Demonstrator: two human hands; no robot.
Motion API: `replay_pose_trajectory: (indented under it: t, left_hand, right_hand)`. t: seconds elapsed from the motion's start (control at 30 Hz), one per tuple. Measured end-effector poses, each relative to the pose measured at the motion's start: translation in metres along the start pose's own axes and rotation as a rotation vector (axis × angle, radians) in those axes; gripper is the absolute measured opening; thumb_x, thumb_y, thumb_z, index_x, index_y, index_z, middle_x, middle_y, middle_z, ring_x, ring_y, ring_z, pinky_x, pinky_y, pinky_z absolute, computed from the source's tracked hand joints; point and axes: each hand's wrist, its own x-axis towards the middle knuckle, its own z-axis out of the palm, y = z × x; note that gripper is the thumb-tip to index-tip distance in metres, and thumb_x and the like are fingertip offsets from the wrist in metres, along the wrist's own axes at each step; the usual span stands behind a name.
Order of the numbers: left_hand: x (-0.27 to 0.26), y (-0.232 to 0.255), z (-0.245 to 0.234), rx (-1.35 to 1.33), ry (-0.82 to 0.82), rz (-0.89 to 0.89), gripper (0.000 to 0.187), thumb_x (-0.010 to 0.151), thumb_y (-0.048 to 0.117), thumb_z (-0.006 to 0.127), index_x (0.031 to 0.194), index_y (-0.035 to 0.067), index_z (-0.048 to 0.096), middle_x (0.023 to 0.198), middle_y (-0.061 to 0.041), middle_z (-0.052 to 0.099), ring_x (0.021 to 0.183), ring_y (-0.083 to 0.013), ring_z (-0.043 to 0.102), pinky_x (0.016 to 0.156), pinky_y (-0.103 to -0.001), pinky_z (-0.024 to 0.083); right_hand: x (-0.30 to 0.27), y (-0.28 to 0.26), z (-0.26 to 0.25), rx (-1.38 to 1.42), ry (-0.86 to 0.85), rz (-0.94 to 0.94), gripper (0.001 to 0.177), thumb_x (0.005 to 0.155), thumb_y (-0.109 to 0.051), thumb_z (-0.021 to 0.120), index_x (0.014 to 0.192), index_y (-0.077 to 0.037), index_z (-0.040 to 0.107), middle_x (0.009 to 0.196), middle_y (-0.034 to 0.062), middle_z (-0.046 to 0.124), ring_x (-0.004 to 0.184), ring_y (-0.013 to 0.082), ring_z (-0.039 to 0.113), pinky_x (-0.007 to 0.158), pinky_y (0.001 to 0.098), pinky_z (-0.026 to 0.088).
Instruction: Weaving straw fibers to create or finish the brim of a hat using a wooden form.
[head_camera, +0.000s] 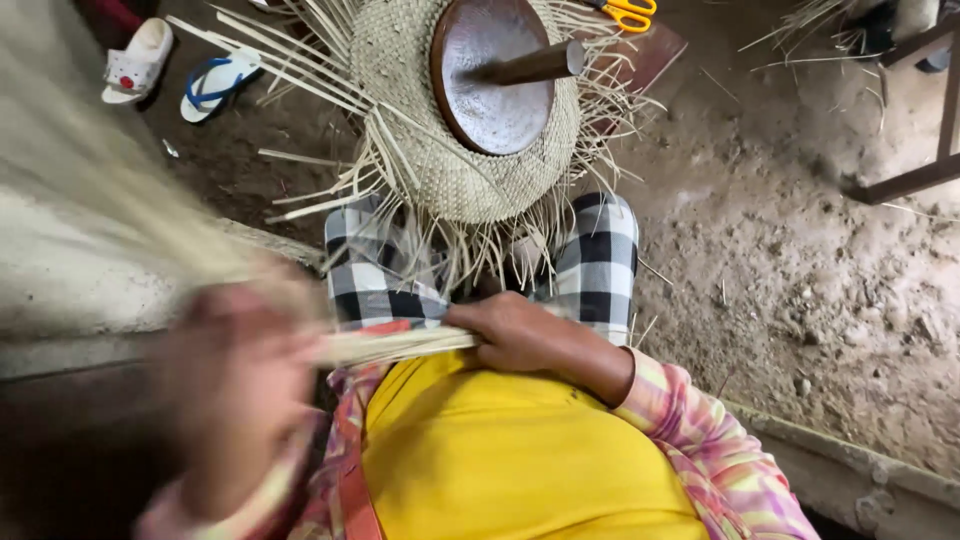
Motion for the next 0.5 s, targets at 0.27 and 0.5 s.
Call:
replay_pose_trajectory:
  t: [0.27,0.5]
  left_hand:
    - [-0.157,0.072,-0.198,1.41,0.351,0.234,0.039,0.124,0.0,0.031,0.156,-0.019,0.042,0.162,-0.037,0.043,0.153,-0.0458,0.04,0.14,-0.053,0.029]
    - [-0.13,-0.328,-0.274,2.359,1.336,-0.433,0.045,0.113,0.027,0.042,0.133,-0.011,0.052,0.121,-0.022,0.053,0.114,-0.0288,0.054,0.104,-0.039,0.037]
  right_hand:
    - [0.003,0.041,0.0,-0.169,-0.073,0.154,0.04,0.1,-0.025,0.06,0.137,-0.008,0.062,0.105,0.0179,0.07,0.094,0.0316,0.066,0.082,0.043,0.054]
    - [-0.001,0.052,-0.029,-0.211,-0.228,0.195,0.029,0.1,-0.025,0.057,0.12,-0.009,0.069,0.101,0.016,0.073,0.099,0.0382,0.07,0.089,0.0493,0.055]
